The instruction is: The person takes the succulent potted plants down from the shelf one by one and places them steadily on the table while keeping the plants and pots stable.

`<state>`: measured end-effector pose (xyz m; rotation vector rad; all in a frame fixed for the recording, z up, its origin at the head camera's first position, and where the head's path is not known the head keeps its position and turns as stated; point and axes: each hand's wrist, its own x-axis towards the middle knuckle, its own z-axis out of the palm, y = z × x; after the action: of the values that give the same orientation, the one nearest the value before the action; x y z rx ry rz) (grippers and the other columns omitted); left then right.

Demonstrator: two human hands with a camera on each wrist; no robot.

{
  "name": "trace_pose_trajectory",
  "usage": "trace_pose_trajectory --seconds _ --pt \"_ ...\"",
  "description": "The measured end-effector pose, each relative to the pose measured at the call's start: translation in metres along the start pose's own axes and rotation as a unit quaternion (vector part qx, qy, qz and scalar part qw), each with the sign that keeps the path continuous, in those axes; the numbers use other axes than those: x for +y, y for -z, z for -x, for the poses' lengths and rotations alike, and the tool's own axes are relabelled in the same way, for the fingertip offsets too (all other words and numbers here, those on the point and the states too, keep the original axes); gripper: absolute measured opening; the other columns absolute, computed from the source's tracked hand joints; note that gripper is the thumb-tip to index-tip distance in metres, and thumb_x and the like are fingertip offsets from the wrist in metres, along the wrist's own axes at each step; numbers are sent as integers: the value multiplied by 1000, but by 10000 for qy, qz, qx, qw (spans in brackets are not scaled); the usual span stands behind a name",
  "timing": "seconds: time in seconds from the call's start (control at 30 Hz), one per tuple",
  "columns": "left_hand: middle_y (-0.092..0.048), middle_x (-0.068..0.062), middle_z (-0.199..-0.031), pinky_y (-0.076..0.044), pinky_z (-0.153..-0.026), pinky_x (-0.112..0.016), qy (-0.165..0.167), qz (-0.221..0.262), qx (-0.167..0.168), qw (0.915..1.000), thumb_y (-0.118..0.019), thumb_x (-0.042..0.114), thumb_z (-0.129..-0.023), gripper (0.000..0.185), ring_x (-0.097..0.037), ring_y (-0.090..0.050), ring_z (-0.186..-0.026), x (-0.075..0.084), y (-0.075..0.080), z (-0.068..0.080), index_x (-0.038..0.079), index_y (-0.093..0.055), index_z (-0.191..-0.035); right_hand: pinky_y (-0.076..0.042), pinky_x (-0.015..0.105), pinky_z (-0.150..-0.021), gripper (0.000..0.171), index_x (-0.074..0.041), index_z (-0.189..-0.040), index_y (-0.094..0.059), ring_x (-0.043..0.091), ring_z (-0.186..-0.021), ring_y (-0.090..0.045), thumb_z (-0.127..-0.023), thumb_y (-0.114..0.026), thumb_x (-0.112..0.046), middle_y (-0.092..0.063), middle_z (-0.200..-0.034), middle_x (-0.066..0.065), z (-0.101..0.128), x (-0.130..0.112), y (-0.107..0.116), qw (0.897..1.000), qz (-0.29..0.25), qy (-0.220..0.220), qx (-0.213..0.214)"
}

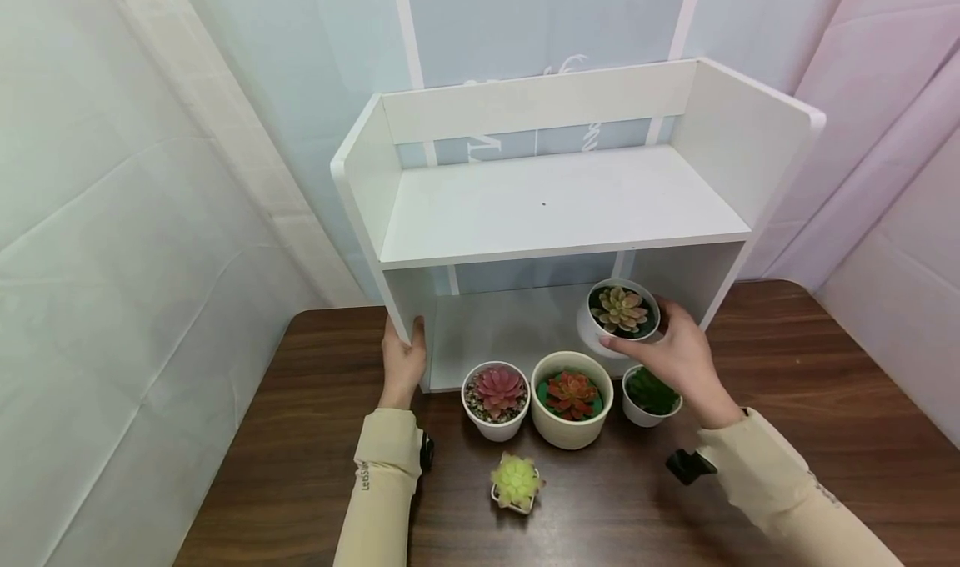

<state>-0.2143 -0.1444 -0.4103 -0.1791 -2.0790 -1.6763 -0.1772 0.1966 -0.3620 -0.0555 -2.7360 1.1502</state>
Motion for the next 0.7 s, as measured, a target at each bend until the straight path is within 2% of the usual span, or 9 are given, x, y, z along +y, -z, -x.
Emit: trace_pose_trajectory --seconds 0.2,0.37,0.57,0.63,0.7 --pt "-45 -32 -133 -36 -103 -60 0 -41 -17 10000 -44 -2 -98 43 -46 -44 -126 1 0 0 -8 -33 -140 -42 58 -87 93 6 -139 -36 44 -115 -48 -75 -79 -47 -49 -129 28 13 -5 10 10000 3 -50 29" --pt "-45 -32 -133 -34 -104 -60 43 -10 56 10000 -45 -3 -98 43 -46 -43 -127 1 1 -1 -9 -34 -139 -41 58 -90 98 5 -143 -32 46 -119 -47 -76 -78 -48 -46 -134 29 21 -9 15 10000 -39 -43 -70" --pt "-46 -31 -133 -35 -104 -60 18 21 113 9999 -45 0 -99 43 -44 -44 -127 -17 -1 -4 -5 -35 -140 -40 58 -96 98 4 -144 -32 48 -124 -46 -74 -81 -44 -45 -137 29 31 -13 21 9997 -211 61 -106" --pt "-46 -30 -134 -35 -104 -60 18 8 79 10000 -45 0 -99 44 -44 -44 -127 -16 -1 -3 -4 -34 -141 -41 57 -95 97 3 -144 -34 47 -123 -48 -73 -82 -44 -46 -137 28 36 -14 23 9997 -205 92 -68" --pt "-44 -32 -135 -35 -104 -60 118 24 20 9999 -44 -1 -99 44 -45 -43 -128 -5 0 -1 -5 -33 -141 -43 54 -93 96 1 -143 -36 45 -121 -50 -72 -82 -44 -48 -136 26 41 -15 25 9998 -144 141 -15"
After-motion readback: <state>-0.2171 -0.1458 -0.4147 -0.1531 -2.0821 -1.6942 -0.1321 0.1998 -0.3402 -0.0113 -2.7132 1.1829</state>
